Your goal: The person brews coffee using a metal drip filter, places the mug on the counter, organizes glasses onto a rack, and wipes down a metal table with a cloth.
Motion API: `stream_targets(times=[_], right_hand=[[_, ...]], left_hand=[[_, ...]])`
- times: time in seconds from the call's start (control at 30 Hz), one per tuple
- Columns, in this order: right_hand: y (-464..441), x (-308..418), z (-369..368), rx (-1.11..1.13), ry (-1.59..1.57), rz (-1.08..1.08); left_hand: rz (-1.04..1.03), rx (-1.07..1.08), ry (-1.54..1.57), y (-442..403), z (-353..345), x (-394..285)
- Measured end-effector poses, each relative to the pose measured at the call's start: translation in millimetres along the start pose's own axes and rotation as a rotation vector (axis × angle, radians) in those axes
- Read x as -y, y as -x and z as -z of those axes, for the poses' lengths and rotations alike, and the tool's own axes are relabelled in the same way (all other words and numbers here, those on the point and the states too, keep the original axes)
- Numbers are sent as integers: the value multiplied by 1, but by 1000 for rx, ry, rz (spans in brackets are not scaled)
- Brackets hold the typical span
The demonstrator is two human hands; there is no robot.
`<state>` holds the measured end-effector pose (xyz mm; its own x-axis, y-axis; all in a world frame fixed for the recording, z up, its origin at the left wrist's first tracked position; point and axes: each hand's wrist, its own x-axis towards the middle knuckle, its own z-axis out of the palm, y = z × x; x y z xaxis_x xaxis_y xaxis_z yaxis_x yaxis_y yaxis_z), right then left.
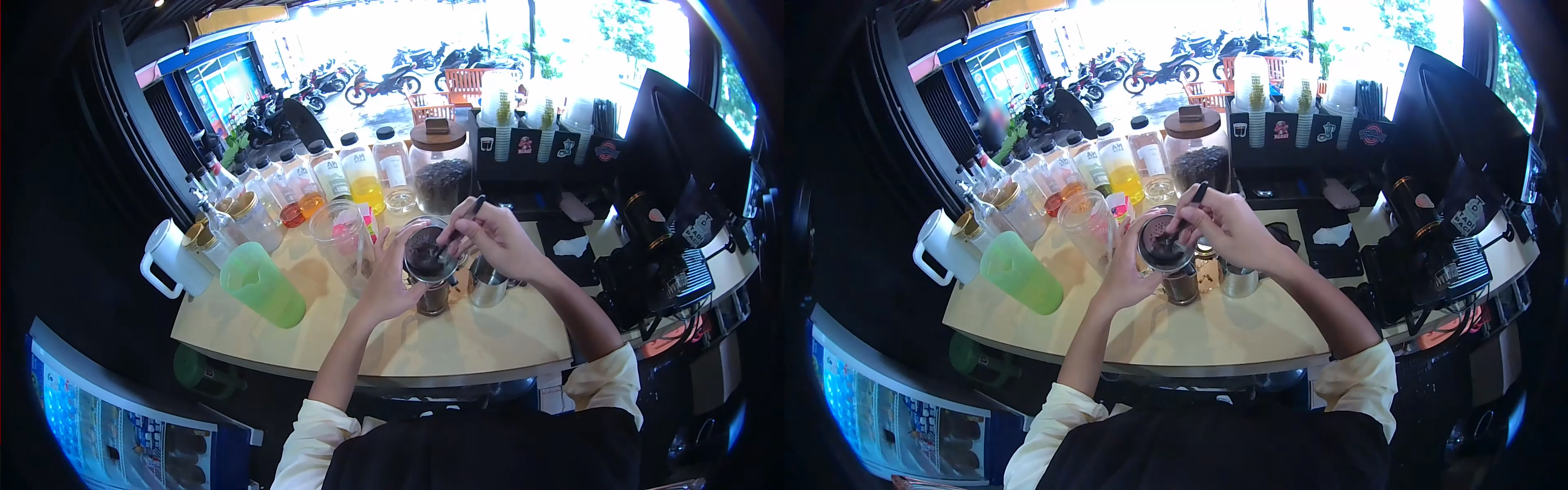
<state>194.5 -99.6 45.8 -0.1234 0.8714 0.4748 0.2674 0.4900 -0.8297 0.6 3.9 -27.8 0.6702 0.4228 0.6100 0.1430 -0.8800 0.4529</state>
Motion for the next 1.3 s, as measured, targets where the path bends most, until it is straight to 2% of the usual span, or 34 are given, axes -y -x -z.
stream_targets(times=[0.07, 0.2, 0.37, 0.5, 0.6, 0.67, 0.8, 0.87, 1.03, 1.1, 1.2, 1.3], right_hand=[[-1, 0, 1, 50, 9, 2], [-5, 0, 6, -24, 88, 14], [-7, 0, 6, 72, 108, 81], [-8, 3, 8, -2, 52, 15], [-8, 3, 6, 87, 118, 53], [-10, -2, 9, -44, 16, 21], [-4, -3, -3, 27, 17, 4], [-3, -4, -9, -7, -9, 81], [3, -6, -15, -47, 14, 7], [2, -8, -12, -135, 4, 9], [4, -2, -15, -45, 19, -18], [4, -4, -13, -96, 107, 43]], left_hand=[[10, -3, -5, 1, 0, 0], [10, 10, 4, 0, 3, -3], [-19, -11, -5, -1, 3, -5], [-14, -25, 5, -1, 4, -4], [14, 18, -29, 0, 4, -3], [16, 0, 11, 1, 2, 0], [17, 1, -14, 1, 2, 0], [18, 9, -26, 1, 2, 1], [16, 7, -25, 3, 2, 1], [15, 7, -20, 3, 2, 2], [17, 2, 5, 3, 1, 2], [26, 26, -10, 2, 2, 1]])
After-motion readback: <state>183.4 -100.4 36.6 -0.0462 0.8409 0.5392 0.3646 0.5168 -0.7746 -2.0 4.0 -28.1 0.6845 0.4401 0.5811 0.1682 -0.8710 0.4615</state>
